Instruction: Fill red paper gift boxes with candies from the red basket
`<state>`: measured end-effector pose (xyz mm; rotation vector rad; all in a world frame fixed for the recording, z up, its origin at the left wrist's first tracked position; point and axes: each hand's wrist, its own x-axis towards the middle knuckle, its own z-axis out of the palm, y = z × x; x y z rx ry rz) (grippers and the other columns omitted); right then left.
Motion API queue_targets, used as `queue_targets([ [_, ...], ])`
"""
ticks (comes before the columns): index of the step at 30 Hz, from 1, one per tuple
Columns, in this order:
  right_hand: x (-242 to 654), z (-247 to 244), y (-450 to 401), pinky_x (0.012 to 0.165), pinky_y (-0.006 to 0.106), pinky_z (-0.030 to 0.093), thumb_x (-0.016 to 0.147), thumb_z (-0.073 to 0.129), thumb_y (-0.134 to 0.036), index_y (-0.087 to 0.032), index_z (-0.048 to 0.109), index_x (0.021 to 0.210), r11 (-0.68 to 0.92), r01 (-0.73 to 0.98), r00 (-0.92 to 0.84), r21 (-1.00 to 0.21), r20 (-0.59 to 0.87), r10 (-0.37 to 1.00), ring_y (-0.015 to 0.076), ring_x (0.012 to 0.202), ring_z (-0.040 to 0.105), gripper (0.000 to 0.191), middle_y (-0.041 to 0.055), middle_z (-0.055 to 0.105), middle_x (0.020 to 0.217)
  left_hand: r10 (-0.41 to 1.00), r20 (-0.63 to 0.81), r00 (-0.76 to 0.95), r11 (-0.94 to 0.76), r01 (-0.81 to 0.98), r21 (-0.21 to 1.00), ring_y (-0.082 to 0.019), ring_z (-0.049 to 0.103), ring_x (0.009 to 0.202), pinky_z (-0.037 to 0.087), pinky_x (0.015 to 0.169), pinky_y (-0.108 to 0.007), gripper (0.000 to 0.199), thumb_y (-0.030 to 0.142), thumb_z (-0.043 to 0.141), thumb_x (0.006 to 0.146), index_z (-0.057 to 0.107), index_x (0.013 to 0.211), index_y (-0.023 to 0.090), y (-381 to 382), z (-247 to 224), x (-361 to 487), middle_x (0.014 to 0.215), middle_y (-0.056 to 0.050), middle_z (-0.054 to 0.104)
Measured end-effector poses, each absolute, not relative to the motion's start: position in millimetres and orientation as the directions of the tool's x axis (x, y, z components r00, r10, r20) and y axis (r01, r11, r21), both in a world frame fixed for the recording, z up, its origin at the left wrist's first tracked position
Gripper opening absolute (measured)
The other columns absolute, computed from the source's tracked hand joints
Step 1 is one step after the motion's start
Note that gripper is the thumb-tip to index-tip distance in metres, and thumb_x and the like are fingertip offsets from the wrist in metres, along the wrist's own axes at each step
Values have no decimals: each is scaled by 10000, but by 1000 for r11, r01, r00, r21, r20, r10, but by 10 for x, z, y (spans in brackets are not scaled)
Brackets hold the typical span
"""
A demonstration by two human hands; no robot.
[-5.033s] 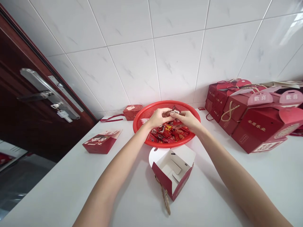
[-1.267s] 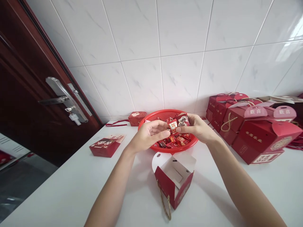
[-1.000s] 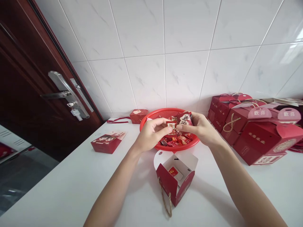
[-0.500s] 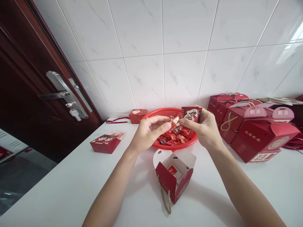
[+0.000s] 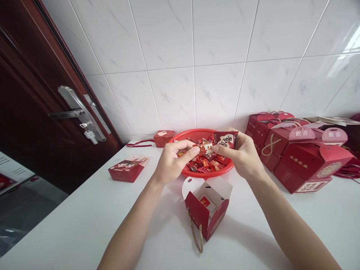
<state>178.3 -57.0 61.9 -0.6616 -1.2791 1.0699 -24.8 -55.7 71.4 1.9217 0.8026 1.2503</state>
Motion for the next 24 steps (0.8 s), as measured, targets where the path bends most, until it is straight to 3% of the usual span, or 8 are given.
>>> queue_targets([
  [9, 1800, 621, -583, 627, 282, 570, 593, 928, -261, -215, 695, 811, 391, -247, -94, -887, 423, 901, 151, 654, 656, 323, -18, 719, 757, 797, 487, 357, -565, 157, 810, -126, 505, 641, 426, 622, -262, 247, 358, 658, 885, 661, 734, 163, -552, 728, -281, 676, 3, 576],
  [13, 1832, 629, -565, 593, 283, 552, 661, 898, -375, -206, 676, 744, 404, -186, -50, -896, 419, 907, 152, 615, 638, 291, -10, 691, 698, 789, 293, 540, -510, 308, 803, -163, 602, 687, 480, 656, -280, 208, 326, 671, 840, 710, 714, 164, -553, 768, -352, 703, -25, 672],
  [17, 1825, 623, -555, 585, 286, 539, 684, 873, -465, -206, 655, 723, 399, -140, -26, -906, 407, 913, 159, 627, 628, 341, -1, 678, 702, 740, 112, 663, -508, 442, 739, -209, 691, 843, 534, 729, -295, 163, 316, 723, 815, 780, 906, 193, -575, 752, -349, 925, -46, 766],
  [20, 1789, 608, -564, 578, 285, 520, 691, 867, -484, -204, 661, 764, 377, -125, -75, -918, 388, 919, 156, 629, 615, 355, 6, 684, 733, 778, 183, 601, -459, 345, 819, -212, 697, 843, 551, 695, -297, 248, 390, 706, 859, 766, 979, 181, -607, 708, -241, 957, -62, 765],
  [24, 1748, 598, -596, 524, 263, 453, 683, 867, -513, -199, 638, 740, 328, -105, -148, -939, 341, 928, 133, 586, 551, 392, -11, 627, 680, 800, 330, 501, -460, 159, 874, -215, 688, 945, 552, 841, -316, 259, 417, 686, 897, 765, 964, 180, -632, 654, -88, 952, -58, 759],
])
